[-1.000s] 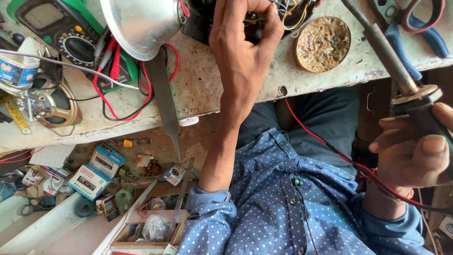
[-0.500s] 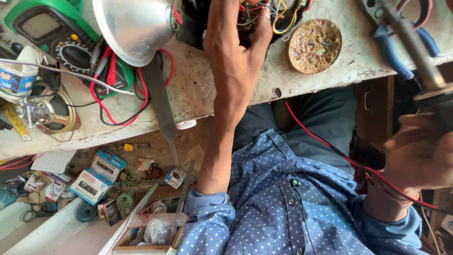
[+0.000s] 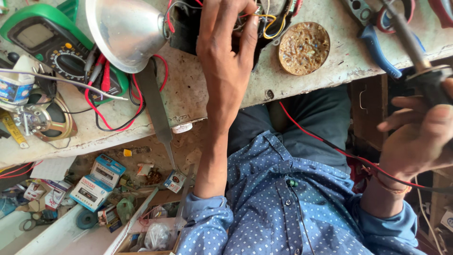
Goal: The person cleans a soldering iron tip with pliers, then solders wires to a small circuit board inside a black housing. They use a soldering iron, pliers, and solder wire to attach and secure the connections.
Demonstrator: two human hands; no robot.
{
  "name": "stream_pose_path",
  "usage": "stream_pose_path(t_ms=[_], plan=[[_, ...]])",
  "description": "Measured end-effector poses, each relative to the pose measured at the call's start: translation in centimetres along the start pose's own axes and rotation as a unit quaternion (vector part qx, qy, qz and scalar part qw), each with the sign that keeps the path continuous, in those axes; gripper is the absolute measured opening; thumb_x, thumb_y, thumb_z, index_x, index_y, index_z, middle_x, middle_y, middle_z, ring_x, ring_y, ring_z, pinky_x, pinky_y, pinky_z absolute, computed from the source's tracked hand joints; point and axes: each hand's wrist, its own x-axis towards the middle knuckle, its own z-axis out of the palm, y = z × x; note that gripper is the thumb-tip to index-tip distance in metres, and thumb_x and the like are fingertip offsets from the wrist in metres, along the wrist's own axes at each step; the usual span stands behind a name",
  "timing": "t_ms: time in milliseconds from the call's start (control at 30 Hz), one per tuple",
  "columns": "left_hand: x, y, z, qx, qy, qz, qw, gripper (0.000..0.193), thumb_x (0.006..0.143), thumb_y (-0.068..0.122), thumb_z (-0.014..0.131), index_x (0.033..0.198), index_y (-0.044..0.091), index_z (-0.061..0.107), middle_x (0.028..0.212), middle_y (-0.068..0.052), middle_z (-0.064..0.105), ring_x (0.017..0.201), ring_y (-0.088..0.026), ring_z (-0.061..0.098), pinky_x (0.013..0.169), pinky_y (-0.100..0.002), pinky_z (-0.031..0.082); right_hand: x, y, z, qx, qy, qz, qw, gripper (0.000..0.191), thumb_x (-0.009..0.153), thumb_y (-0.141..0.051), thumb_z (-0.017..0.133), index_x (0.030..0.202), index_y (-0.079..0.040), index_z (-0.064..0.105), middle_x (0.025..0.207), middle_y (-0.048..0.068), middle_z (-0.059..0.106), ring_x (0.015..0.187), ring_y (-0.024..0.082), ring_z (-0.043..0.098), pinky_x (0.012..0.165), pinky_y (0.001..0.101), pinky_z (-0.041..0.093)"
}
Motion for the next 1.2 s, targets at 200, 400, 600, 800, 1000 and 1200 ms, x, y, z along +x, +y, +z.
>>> stream_pose_path(t_ms=[200, 400, 600, 800, 1000, 1200], plan=[[-0.2, -0.3, -0.2, 0.025, -0.003, 0.013, 1.0, 0.013, 0.11, 0.002, 0.067, 0.113, 0.008, 0.056, 0.108, -0.005, 0.055, 0.099, -0.019, 0.061, 0.087, -0.031, 0.052, 1.4, -0.4, 0.7, -0.042, 0.02, -0.047, 0.998, 0.044, 0.121, -0.021, 0.043, 0.146, 0.015, 0.052, 0.118, 0.025, 0.068, 0.086, 0.026, 0.069, 0.062, 0.0323, 0.06], [-0.4, -0.4, 0.0, 0.019, 0.005, 0.018, 1.0, 0.014, 0.109, 0.001, 0.068, 0.114, 0.007, 0.056, 0.11, -0.005, 0.056, 0.102, -0.021, 0.062, 0.092, -0.031, 0.052, 1.2, -1.6, -0.5, -0.011, 0.014, 0.024, 1.0, 0.049, 0.119, -0.027, 0.037, 0.144, 0.011, 0.055, 0.105, 0.02, 0.074, 0.065, 0.02, 0.067, 0.054, 0.0282, 0.054], [-0.3, -0.4, 0.1, 0.022, 0.008, 0.034, 0.999, 0.014, 0.106, 0.0, 0.067, 0.113, 0.007, 0.057, 0.112, -0.005, 0.058, 0.107, -0.022, 0.062, 0.096, -0.032, 0.051, -0.7, -2.6, 1.3, -0.084, -0.006, -0.073, 0.994, 0.047, 0.124, -0.03, 0.047, 0.143, 0.013, 0.049, 0.101, 0.026, 0.068, 0.069, 0.027, 0.066, 0.059, 0.0342, 0.055], [-0.5, -1.0, 0.0, 0.01, 0.006, 0.016, 1.0, 0.013, 0.107, 0.002, 0.068, 0.113, 0.006, 0.058, 0.111, -0.006, 0.059, 0.106, -0.021, 0.063, 0.096, -0.031, 0.052, 0.4, -0.4, 0.4, -0.023, 0.043, -0.031, 0.998, 0.053, 0.123, -0.038, 0.046, 0.136, 0.012, 0.059, 0.106, 0.026, 0.069, 0.069, 0.026, 0.065, 0.059, 0.0301, 0.054], [-0.5, -1.7, 0.2, -0.001, -0.001, 0.037, 0.999, 0.01, 0.11, 0.005, 0.067, 0.116, 0.007, 0.059, 0.12, -0.006, 0.062, 0.114, -0.022, 0.065, 0.1, -0.032, 0.053, 1.1, 2.4, -1.7, 0.211, 0.078, 0.073, 0.972, 0.043, 0.123, -0.029, 0.045, 0.128, 0.011, 0.058, 0.108, 0.029, 0.069, 0.065, 0.022, 0.063, 0.059, 0.0271, 0.048], [-0.6, -2.0, 0.3, -0.014, -0.003, 0.029, 0.999, 0.01, 0.11, 0.006, 0.066, 0.118, 0.006, 0.06, 0.121, -0.006, 0.064, 0.113, -0.021, 0.065, 0.096, -0.031, 0.054, 4.4, 2.4, -2.5, 0.595, 0.067, 0.251, 0.761, 0.031, 0.129, -0.023, 0.035, 0.129, 0.005, 0.05, 0.108, 0.021, 0.063, 0.072, 0.009, 0.065, 0.064, 0.0152, 0.052]])
